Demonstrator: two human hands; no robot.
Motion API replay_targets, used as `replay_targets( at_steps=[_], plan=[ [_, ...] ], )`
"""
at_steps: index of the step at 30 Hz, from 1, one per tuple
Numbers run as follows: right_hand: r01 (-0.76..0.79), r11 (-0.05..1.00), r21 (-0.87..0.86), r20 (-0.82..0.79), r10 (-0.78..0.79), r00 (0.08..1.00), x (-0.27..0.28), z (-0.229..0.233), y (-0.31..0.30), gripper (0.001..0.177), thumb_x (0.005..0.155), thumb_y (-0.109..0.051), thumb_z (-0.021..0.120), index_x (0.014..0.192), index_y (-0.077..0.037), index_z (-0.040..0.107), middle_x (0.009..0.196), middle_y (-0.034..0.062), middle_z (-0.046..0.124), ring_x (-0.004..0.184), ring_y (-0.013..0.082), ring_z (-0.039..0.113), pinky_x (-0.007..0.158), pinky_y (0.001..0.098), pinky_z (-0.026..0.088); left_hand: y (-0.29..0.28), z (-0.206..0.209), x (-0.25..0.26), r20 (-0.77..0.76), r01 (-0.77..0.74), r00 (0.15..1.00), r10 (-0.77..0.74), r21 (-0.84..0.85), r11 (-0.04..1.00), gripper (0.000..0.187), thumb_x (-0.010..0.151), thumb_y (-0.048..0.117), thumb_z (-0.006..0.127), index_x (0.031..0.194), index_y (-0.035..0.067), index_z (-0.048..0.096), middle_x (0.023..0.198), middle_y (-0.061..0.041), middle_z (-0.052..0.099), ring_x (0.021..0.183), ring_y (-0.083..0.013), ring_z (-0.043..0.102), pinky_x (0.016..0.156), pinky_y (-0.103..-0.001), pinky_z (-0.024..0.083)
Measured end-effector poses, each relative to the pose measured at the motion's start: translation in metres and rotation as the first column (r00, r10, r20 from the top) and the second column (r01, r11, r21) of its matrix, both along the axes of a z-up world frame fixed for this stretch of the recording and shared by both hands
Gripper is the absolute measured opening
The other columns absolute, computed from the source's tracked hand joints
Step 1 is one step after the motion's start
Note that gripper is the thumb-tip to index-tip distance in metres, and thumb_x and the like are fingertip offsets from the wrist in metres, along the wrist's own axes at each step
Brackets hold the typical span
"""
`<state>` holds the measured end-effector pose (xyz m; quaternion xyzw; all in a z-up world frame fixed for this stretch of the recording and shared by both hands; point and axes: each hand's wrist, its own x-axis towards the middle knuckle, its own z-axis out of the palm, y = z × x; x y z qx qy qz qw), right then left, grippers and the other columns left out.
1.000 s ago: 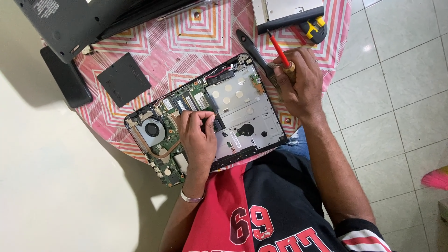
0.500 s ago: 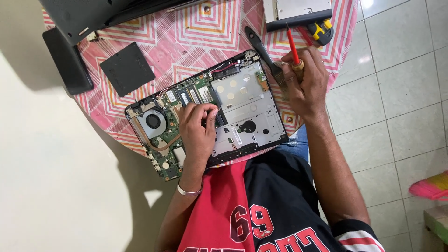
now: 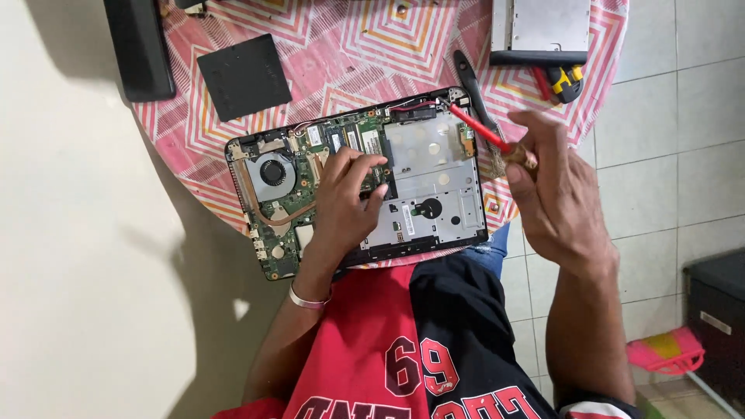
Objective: A person is using a screwdriver to remove screws and internal components from a laptop motherboard.
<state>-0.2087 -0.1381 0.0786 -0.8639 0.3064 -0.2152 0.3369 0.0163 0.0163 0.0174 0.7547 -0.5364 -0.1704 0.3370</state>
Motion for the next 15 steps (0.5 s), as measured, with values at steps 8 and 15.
replay_targets(
  at_steps=[8,15],
  plan=[
    [-0.086,0.977,-0.193,0.076,0.103,0.992,0.018,0.039,0.018,0.034,0.076,0.002,0.096,0.106,0.003,0.079,0.11,0.018,0.072,0.082,0.0213,0.064,0.069,0.0329,0.052,0.005,-0.002,0.007,0.026,0.076,0.997,-0.075,-0.032,0.997,0.05,0.076,0.006,0.085,0.121,0.002,0.066,0.141,-0.008,0.056,0.114,-0.0252,0.063,0.102,-0.039,0.048],
    [-0.132,0.99,-0.057,0.214,0.141,0.966,0.05,0.021,0.037,0.031,0.093,0.001,0.077,0.115,0.006,0.056,0.111,0.0186,0.073,0.092,0.0292,0.076,0.075,0.0361,0.058,0.005,-0.006,0.011,0.015,0.089,0.996,-0.089,0.026,0.996,0.04,0.08,0.013,0.083,0.118,0.006,0.072,0.139,-0.007,0.056,0.1,-0.0246,0.061,0.089,-0.037,0.048]
  ],
)
